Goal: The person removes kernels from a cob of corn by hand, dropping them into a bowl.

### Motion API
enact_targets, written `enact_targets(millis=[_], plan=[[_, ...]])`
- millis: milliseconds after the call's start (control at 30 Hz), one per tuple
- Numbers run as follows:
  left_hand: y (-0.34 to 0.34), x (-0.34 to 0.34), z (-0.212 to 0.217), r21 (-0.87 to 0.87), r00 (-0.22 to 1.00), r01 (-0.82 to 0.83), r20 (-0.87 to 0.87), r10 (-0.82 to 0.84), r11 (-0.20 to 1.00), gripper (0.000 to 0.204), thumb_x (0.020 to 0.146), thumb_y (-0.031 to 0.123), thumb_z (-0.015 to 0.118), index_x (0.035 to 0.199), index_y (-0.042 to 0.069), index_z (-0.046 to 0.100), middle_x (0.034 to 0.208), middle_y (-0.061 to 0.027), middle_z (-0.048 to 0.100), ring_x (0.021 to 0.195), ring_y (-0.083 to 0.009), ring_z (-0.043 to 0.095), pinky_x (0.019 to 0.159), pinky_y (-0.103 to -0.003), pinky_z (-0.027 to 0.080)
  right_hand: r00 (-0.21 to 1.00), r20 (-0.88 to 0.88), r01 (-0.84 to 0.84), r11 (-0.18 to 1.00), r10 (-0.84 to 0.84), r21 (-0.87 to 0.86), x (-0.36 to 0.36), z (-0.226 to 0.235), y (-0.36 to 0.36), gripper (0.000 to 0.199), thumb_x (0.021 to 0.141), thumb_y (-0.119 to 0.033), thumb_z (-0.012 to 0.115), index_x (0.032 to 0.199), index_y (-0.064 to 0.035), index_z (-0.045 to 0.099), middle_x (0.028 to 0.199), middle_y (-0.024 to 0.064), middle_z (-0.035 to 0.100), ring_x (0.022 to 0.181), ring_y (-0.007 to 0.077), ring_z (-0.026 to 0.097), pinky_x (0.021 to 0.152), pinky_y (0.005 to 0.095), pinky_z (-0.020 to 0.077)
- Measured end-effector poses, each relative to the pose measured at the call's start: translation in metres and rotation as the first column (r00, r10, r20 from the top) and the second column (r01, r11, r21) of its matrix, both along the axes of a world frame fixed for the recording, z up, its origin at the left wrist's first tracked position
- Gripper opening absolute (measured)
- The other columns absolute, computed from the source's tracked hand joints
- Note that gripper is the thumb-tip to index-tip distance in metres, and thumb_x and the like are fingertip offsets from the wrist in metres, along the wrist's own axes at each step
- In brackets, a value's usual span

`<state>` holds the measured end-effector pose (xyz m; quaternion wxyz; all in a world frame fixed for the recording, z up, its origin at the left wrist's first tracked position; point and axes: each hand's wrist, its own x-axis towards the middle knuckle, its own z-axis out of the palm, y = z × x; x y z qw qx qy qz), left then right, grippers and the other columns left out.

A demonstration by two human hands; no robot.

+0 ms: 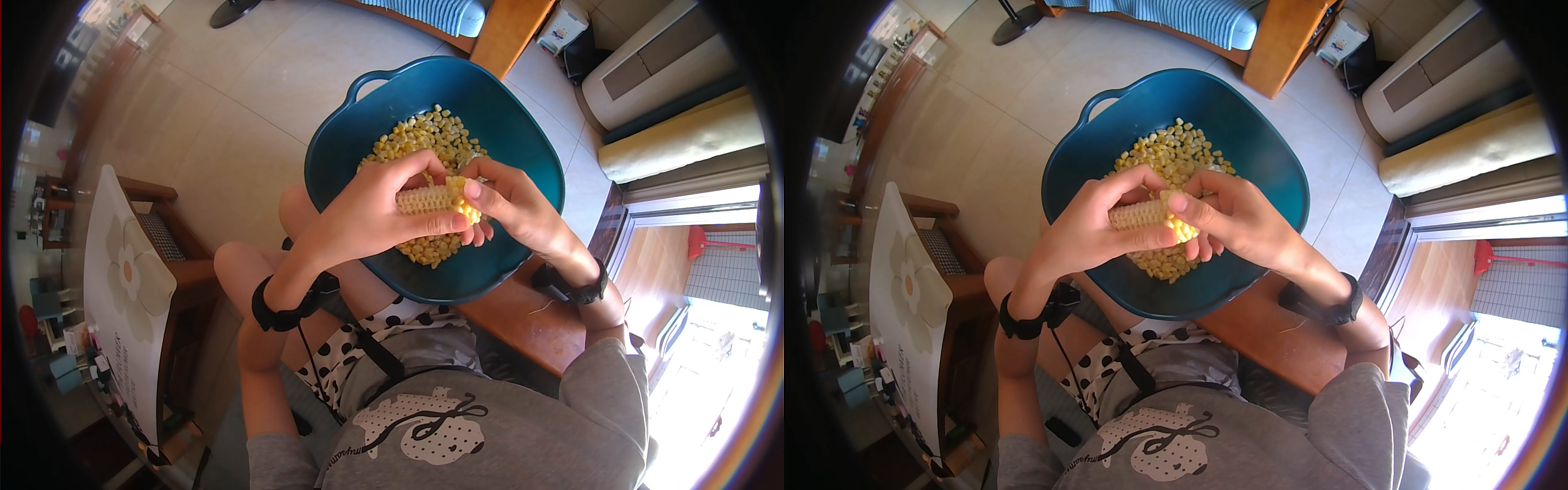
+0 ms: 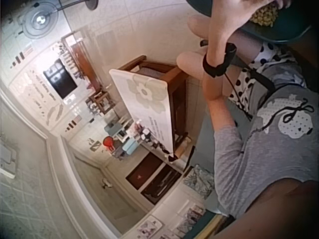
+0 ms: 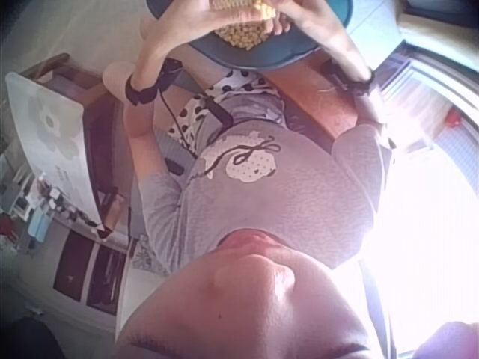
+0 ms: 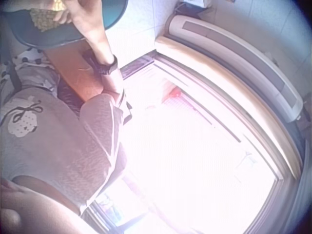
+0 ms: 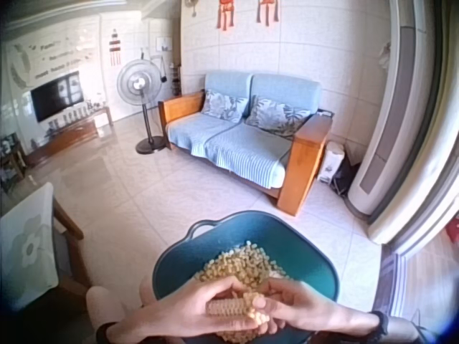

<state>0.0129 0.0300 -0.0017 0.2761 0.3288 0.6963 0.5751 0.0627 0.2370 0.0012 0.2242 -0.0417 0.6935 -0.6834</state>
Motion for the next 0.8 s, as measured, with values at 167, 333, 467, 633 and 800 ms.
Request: enact_targets(millis=[167,333,467,633,800], plan=[[0.0026,0.0006,0.0030,0.048,0.996,-0.075,0.048,0.072,0.996,0.032,0.083,0.025,0.072,0.094,0.001,0.053,0.077,-0.0094,0.066,0.073,-0.0101,0.062,0.065,-0.025,0.048,0.999,-0.044,0.004,0.996,-0.008,-0.091,0.0010,-0.0027,-0.0001,0.049,0.091,-0.043,0.057,0.114,-0.0013,0.048,0.074,0.0075,0.063,0.056,0.0092,0.057,0.049,0.0190,0.0408],[0.0015,0.0004,0.0063,-0.030,0.995,-0.080,0.048,0.082,0.996,0.033,0.084,0.026,0.070,0.093,-0.001,0.053,0.074,-0.0087,0.065,0.069,-0.0081,0.060,0.061,-0.024,0.046,0.991,-0.130,-0.031,0.995,0.019,-0.091,0.0002,-0.0058,-0.0003,0.051,0.091,-0.038,0.060,0.125,-0.0053,0.042,0.087,0.0084,0.064,0.061,0.0085,0.058,0.051,0.0191,0.0414],[-0.0001,-0.0008,0.0079,-0.010,0.989,-0.070,0.129,0.071,0.997,0.036,0.084,0.030,0.071,0.093,0.000,0.054,0.073,-0.0073,0.065,0.067,-0.0065,0.058,0.058,-0.022,0.044,0.988,-0.147,-0.074,0.983,0.049,-0.167,0.0009,-0.0054,0.0015,0.052,0.089,-0.031,0.064,0.127,-0.0061,0.041,0.095,0.0093,0.064,0.066,0.0088,0.058,0.054,0.0188,0.0441],[-0.0013,-0.0018,0.0059,0.024,0.987,-0.038,0.157,0.033,0.999,0.037,0.083,0.032,0.071,0.094,0.001,0.055,0.069,-0.0042,0.063,0.062,-0.0043,0.055,0.054,-0.019,0.041,0.990,-0.116,-0.103,0.969,0.079,-0.223,0.0015,-0.0034,0.0016,0.049,0.087,-0.022,0.068,0.125,-0.0049,0.041,0.098,0.0098,0.063,0.071,0.0082,0.058,0.059,0.0197,0.0472],[-0.0007,-0.0035,0.0064,0.007,0.961,0.018,0.277,-0.019,1.000,0.034,0.086,0.034,0.067,0.092,0.003,0.055,0.061,0.0000,0.055,0.052,-0.0028,0.049,0.044,-0.018,0.033,0.991,-0.109,-0.107,0.964,0.082,-0.242,0.0021,-0.0038,0.0016,0.047,0.086,-0.021,0.068,0.121,-0.0038,0.042,0.099,0.0108,0.063,0.075,0.0076,0.058,0.061,0.0203,0.0483]])
